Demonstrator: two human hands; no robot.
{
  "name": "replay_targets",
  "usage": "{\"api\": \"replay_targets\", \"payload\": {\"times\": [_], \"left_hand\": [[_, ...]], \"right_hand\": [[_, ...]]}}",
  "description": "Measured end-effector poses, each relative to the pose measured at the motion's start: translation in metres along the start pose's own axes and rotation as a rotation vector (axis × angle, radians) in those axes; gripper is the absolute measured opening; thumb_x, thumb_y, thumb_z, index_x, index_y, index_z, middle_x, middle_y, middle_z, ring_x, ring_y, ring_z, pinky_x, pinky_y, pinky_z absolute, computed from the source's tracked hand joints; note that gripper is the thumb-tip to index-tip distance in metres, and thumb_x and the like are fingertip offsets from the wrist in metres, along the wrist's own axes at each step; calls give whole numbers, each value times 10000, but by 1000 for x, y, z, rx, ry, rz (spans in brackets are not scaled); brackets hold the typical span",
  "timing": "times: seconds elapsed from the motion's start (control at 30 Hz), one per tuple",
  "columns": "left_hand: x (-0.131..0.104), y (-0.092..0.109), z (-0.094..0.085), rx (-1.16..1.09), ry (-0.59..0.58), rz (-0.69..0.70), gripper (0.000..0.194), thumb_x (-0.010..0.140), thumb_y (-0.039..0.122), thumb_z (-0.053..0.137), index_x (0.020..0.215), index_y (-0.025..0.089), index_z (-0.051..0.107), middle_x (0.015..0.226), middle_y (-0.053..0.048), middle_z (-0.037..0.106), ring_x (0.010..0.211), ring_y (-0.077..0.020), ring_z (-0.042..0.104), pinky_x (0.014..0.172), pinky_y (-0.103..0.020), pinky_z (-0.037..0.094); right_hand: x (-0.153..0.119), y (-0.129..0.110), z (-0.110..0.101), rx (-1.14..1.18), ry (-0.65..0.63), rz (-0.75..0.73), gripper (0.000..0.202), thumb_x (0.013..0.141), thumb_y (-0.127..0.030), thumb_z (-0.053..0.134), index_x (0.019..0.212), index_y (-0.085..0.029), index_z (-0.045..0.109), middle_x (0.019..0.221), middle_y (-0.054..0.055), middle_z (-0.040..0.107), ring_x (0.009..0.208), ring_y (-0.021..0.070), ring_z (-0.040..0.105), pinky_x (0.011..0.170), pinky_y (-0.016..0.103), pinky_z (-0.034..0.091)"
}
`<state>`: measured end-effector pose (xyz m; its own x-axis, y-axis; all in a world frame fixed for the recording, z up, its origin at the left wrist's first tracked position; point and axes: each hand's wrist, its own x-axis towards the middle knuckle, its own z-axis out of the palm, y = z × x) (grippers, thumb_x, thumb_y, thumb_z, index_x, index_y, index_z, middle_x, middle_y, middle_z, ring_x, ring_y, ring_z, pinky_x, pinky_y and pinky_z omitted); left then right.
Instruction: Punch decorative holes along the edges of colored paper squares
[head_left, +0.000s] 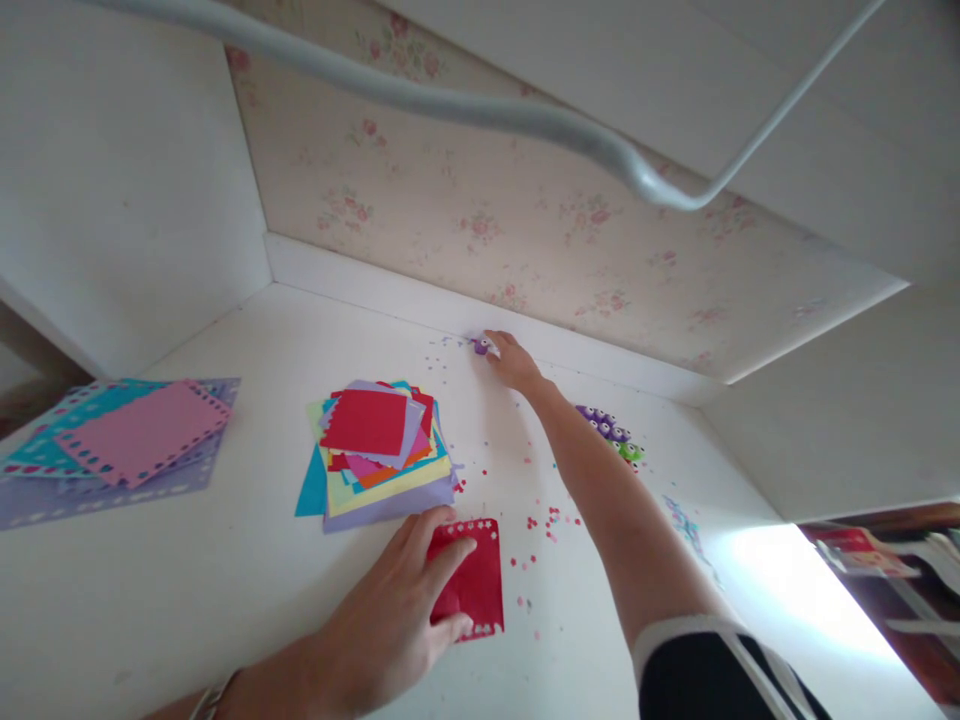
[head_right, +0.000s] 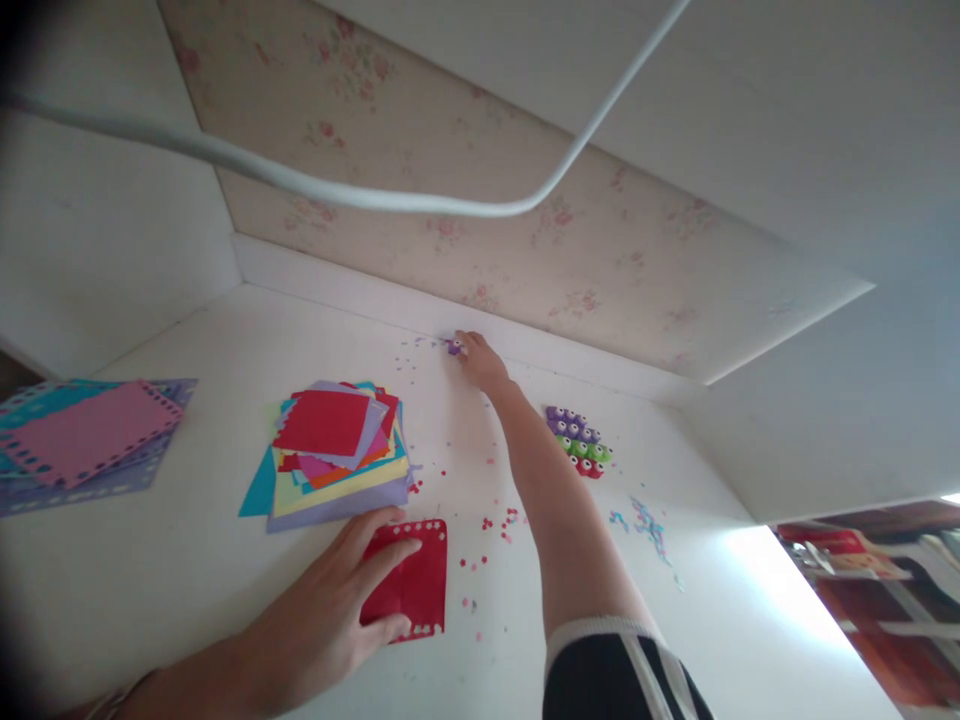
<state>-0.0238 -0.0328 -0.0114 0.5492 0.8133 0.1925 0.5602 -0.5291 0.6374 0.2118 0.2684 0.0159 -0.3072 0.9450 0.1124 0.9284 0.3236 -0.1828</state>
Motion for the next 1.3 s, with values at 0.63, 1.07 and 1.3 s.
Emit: {"api": "replay_targets", "payload": {"times": [0.63, 1.07, 1.3], "left_hand": [[25, -17, -26, -259, 288, -119, 191, 871, 241, 590, 1052, 223, 650, 1142, -49, 679, 1082, -199, 633, 976, -378, 511], [31, -9, -28, -248, 174, -217, 194, 804, 329, 692, 959, 213, 685, 1029, -19, 721, 988, -194, 665, 926, -328, 516], [32, -11, -26, -278, 64, -250, 254, 786, 299, 704, 1034, 245, 691, 1077, 3, 724, 1023, -191, 658, 954, -305, 495]], "right_hand": [[-157, -25, -9, 540, 104, 157, 235, 912, -338, 528, 1119, -235, 566, 1018, 52, 731, 857, 183, 706, 719, 302, 546], [-268, -79, -21, 599, 208, 44, 216, 908, -370, 594, 1018, -234, 720, 969, 78, 717, 831, 195, 684, 633, 283, 585], [-268, -80, -19, 381, 94, -176, 263, 929, -279, 575, 1175, -238, 660, 1229, 93, 637, 1067, 223, 643, 927, 360, 547]]}}
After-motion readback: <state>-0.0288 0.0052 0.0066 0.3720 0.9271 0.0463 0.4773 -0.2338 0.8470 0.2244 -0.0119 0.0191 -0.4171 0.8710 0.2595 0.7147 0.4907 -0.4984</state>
